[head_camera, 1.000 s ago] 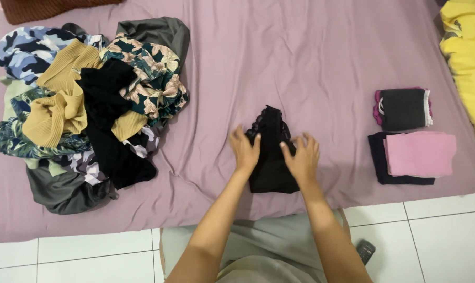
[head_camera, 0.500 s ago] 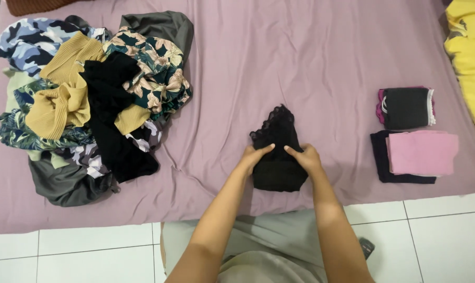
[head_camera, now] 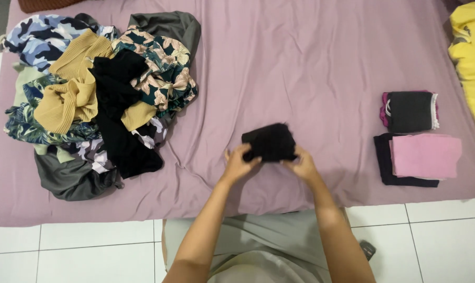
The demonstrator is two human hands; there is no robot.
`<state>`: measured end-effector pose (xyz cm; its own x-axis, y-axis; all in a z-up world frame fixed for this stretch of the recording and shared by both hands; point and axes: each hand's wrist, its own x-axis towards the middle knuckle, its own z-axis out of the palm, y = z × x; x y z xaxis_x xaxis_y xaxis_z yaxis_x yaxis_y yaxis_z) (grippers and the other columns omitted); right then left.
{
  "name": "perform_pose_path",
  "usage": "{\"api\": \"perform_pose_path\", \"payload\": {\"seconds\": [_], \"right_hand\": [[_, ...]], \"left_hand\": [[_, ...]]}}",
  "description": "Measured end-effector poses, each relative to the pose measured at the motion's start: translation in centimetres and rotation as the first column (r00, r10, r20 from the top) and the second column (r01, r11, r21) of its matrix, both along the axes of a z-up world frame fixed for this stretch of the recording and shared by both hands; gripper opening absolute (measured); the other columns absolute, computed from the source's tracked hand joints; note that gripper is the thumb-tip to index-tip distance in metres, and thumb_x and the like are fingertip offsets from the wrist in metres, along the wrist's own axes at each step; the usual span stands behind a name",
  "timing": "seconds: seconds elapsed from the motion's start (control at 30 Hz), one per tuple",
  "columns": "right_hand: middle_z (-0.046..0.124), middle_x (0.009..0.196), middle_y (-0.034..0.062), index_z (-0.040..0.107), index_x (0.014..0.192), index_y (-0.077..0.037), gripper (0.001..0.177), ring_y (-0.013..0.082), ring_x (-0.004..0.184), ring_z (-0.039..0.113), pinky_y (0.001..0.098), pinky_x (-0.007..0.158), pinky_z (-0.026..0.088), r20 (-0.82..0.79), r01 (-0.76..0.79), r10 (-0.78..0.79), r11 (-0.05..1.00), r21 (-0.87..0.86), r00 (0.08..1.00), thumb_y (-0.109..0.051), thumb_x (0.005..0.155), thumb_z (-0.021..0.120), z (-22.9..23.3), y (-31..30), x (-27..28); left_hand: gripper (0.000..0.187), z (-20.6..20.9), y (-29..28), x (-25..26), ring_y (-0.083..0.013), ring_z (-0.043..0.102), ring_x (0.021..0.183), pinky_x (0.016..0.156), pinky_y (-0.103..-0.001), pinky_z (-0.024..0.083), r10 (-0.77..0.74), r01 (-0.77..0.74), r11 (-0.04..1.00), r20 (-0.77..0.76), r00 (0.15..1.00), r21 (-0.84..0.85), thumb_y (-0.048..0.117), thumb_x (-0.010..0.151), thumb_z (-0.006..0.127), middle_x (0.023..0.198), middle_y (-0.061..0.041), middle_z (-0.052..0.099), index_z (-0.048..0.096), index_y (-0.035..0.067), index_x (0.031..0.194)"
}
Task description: Folding various laundry items including underwear and tops on a bed.
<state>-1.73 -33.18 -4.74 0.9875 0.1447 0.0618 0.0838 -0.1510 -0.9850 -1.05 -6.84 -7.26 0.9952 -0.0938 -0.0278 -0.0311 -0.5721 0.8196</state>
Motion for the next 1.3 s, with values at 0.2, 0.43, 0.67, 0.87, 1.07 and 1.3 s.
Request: {"api": "perform_pose_path", "payload": {"seconds": [0.2, 0.43, 0.67, 0.87, 1.07, 1.3], "right_hand": [[0.072, 0.117, 0.0144, 0.076, 0.095, 0.000, 0.043, 0.0314, 0.119, 0.061, 0.0519, 0.112, 0.029, 0.024, 0.092, -0.099, 0.769, -0.632, 0.995, -0.036, 0.075, 0.089, 3.9, 3.1, -3.1], [0.061, 0.139, 0.0109, 0.065, 0.130, -0.009, 0.035, 0.0295, 0.134, 0.053, 0.0481, 0.116, 0.037, 0.211, 0.405, -0.358, 0.649, -0.644, 0.909, -0.030, 0.101, 0.067, 7.1, 7.3, -3.1], [0.034, 0.165, 0.0086, 0.046, 0.154, -0.020, 0.059, 0.0303, 0.152, 0.032, 0.0584, 0.121, 0.020, 0.258, 0.090, 0.210, 0.585, -0.806, 0.943, -0.032, 0.098, 0.056, 5.5, 7.9, -1.8], [0.029, 0.167, 0.0062, 0.044, 0.155, -0.031, 0.056, 0.0294, 0.153, 0.027, 0.0621, 0.120, 0.016, 0.160, 0.042, 0.192, 0.509, -0.860, 0.968, -0.037, 0.100, 0.052, 3.7, 6.2, 0.7], [0.027, 0.168, 0.0104, 0.039, 0.160, -0.023, 0.059, 0.0334, 0.153, 0.029, 0.0622, 0.119, 0.020, 0.164, 0.137, 0.009, 0.505, -0.852, 0.986, -0.037, 0.104, 0.050, 3.0, 5.7, 1.2], [0.047, 0.154, 0.0220, 0.043, 0.152, 0.001, 0.071, 0.0401, 0.142, 0.041, 0.0543, 0.115, 0.033, 0.182, 0.261, -0.192, 0.577, -0.774, 0.964, -0.043, 0.100, 0.062, 0.7, 2.5, 0.3]], "left_hand": [[0.024, 5.2, -0.3, -3.7, -0.0196, 0.055, 0.135, 0.115, -0.062, 0.019, 0.034, -0.014, 0.992, -0.154, 0.987, 0.128, 0.035, 0.088, 0.077, 0.111, -0.002, 0.076, 0.075, 0.011, 0.090], [0.017, 7.8, -2.6, -3.1, -0.0319, 0.053, 0.118, 0.106, -0.052, 0.033, 0.109, -0.156, 0.970, 0.239, 0.965, 0.187, 0.018, 0.083, 0.076, 0.111, -0.010, 0.060, 0.065, 0.008, 0.092], [0.019, 4.8, -2.7, -2.1, -0.0379, 0.052, 0.116, 0.099, -0.049, 0.041, 0.175, -0.191, 0.975, 0.142, 0.974, 0.113, 0.014, 0.082, 0.079, 0.119, -0.016, 0.055, 0.066, 0.004, 0.093], [0.030, 2.7, -2.3, -1.5, -0.0359, 0.054, 0.111, 0.097, -0.044, 0.047, 0.236, -0.236, 0.972, 0.094, 0.967, -0.006, 0.020, 0.082, 0.083, 0.117, -0.019, 0.052, 0.062, 0.004, 0.097], [0.078, 6.6, -2.6, -0.1, -0.0320, 0.062, 0.104, 0.091, -0.040, 0.052, 0.347, -0.378, 0.920, -0.228, 0.910, -0.106, 0.026, 0.065, 0.097, 0.113, -0.020, 0.062, 0.049, -0.003, 0.119], [0.050, 5.0, -4.2, 2.0, -0.0230, 0.072, 0.101, 0.089, -0.035, 0.059, -0.061, -0.355, 0.731, -0.574, 0.816, -0.582, 0.003, 0.070, 0.085, 0.112, -0.011, 0.076, 0.069, -0.002, 0.117]]}}
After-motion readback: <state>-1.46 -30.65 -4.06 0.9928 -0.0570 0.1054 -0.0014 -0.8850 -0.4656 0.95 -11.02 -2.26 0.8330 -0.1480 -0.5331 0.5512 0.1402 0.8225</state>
